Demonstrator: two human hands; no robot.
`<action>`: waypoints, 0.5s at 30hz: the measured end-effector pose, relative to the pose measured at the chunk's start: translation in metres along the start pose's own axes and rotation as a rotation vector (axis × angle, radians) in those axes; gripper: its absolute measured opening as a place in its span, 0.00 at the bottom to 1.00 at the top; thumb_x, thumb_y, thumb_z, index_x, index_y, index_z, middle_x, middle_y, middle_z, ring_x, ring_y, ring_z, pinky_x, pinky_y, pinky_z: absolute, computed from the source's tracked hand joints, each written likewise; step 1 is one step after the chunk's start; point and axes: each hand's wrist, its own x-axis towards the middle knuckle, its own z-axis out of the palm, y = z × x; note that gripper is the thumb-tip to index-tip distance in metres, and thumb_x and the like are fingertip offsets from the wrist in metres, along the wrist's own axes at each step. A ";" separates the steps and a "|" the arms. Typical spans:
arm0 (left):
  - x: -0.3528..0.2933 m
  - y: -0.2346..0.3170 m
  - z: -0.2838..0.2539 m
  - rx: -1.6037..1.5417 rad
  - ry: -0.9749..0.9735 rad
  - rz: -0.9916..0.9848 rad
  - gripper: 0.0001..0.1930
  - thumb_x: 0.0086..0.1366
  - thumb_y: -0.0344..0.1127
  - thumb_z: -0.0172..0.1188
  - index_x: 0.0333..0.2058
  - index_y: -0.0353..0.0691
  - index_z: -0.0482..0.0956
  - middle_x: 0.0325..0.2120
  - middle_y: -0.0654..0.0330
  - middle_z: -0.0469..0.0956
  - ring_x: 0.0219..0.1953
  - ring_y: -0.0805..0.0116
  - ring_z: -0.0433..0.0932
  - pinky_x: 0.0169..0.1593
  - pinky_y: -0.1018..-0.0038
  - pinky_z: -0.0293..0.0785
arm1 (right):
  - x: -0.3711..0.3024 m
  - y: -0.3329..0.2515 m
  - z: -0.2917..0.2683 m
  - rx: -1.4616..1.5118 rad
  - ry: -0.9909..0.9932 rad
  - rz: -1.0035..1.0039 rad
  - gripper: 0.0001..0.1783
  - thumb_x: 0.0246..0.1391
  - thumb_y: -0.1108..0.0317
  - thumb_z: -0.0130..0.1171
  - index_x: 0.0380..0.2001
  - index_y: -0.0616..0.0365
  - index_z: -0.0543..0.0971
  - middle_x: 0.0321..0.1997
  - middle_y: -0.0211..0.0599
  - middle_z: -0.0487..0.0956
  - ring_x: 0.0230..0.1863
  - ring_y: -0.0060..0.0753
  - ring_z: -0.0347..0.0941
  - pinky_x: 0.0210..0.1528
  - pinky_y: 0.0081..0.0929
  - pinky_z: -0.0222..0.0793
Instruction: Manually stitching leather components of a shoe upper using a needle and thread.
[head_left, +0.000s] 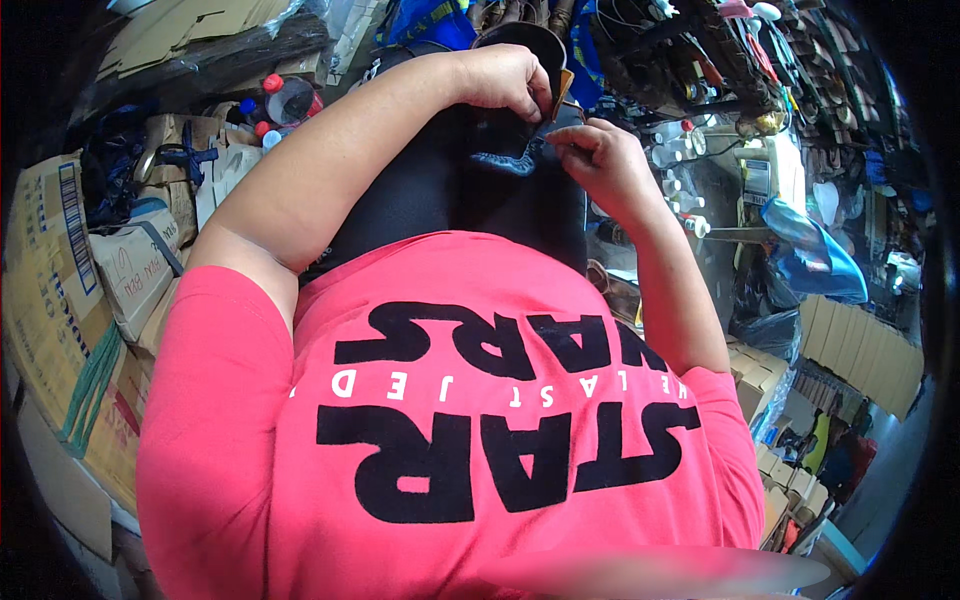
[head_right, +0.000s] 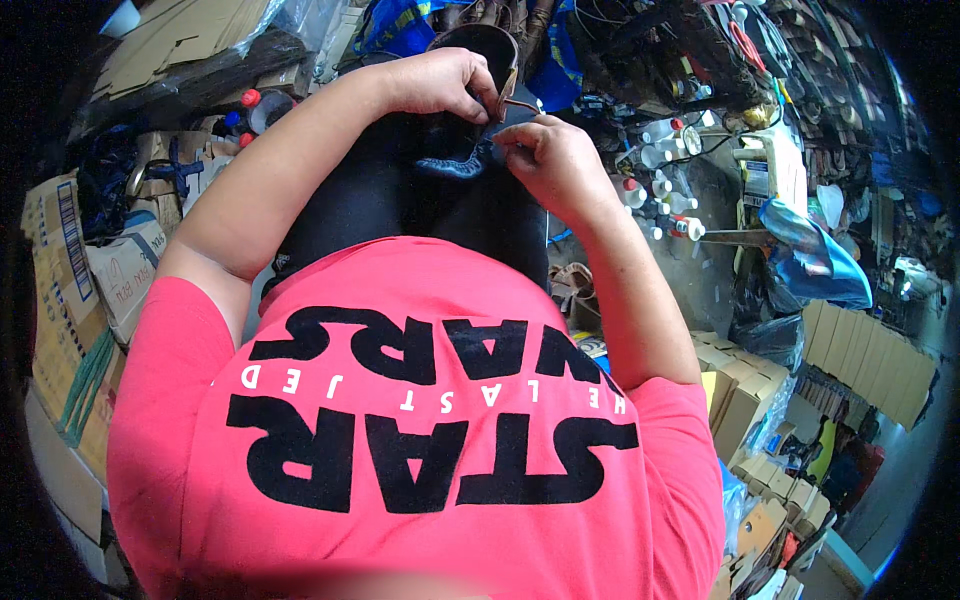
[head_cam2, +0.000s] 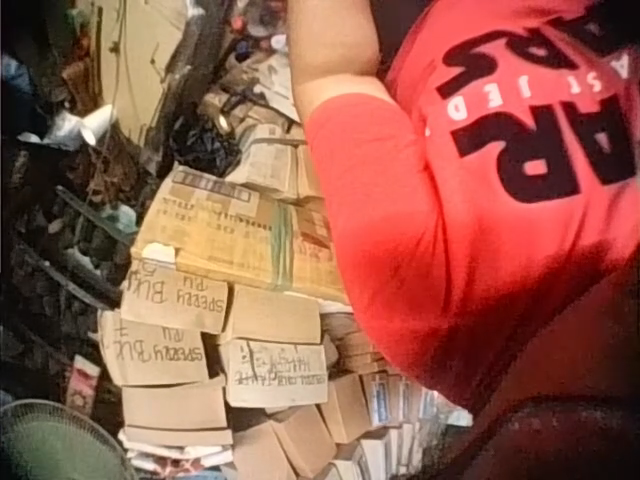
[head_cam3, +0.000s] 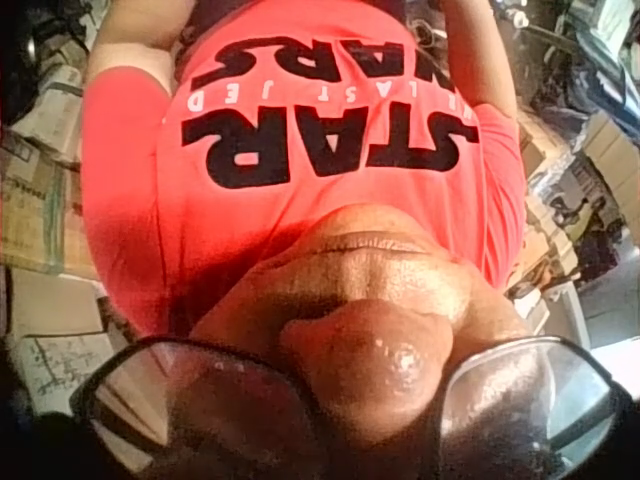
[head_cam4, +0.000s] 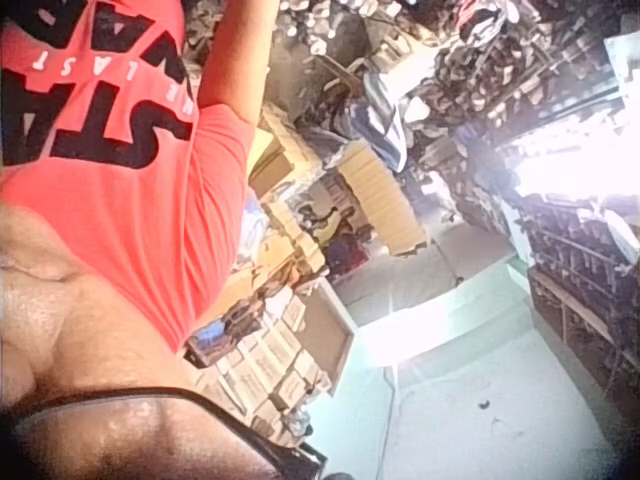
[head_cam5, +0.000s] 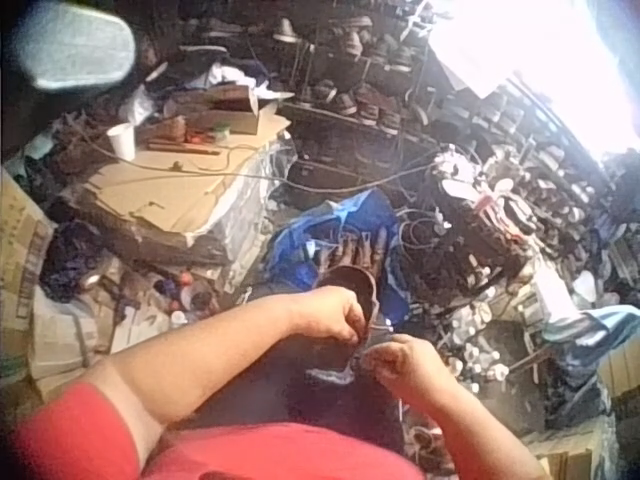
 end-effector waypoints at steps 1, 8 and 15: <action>0.000 0.000 0.000 -0.002 0.000 0.000 0.12 0.49 0.34 0.65 0.35 0.43 0.84 0.32 0.57 0.76 0.40 0.64 0.74 0.46 0.72 0.68 | 0.002 0.008 0.001 0.066 -0.013 -0.010 0.10 0.45 0.72 0.59 0.34 0.54 0.82 0.31 0.42 0.77 0.33 0.42 0.76 0.38 0.30 0.72; -0.002 0.002 0.000 -0.008 -0.009 0.016 0.11 0.50 0.34 0.65 0.35 0.42 0.83 0.33 0.57 0.75 0.40 0.63 0.73 0.47 0.72 0.68 | 0.014 0.005 -0.006 -0.030 -0.088 -0.089 0.09 0.45 0.72 0.59 0.33 0.56 0.82 0.32 0.40 0.77 0.33 0.39 0.76 0.38 0.27 0.71; -0.008 -0.004 -0.004 0.070 -0.052 0.120 0.14 0.49 0.34 0.66 0.38 0.42 0.82 0.34 0.58 0.73 0.43 0.62 0.71 0.51 0.71 0.65 | 0.016 0.037 0.007 0.521 -0.176 0.099 0.07 0.50 0.77 0.60 0.34 0.57 0.82 0.33 0.27 0.76 0.37 0.16 0.70 0.41 0.17 0.68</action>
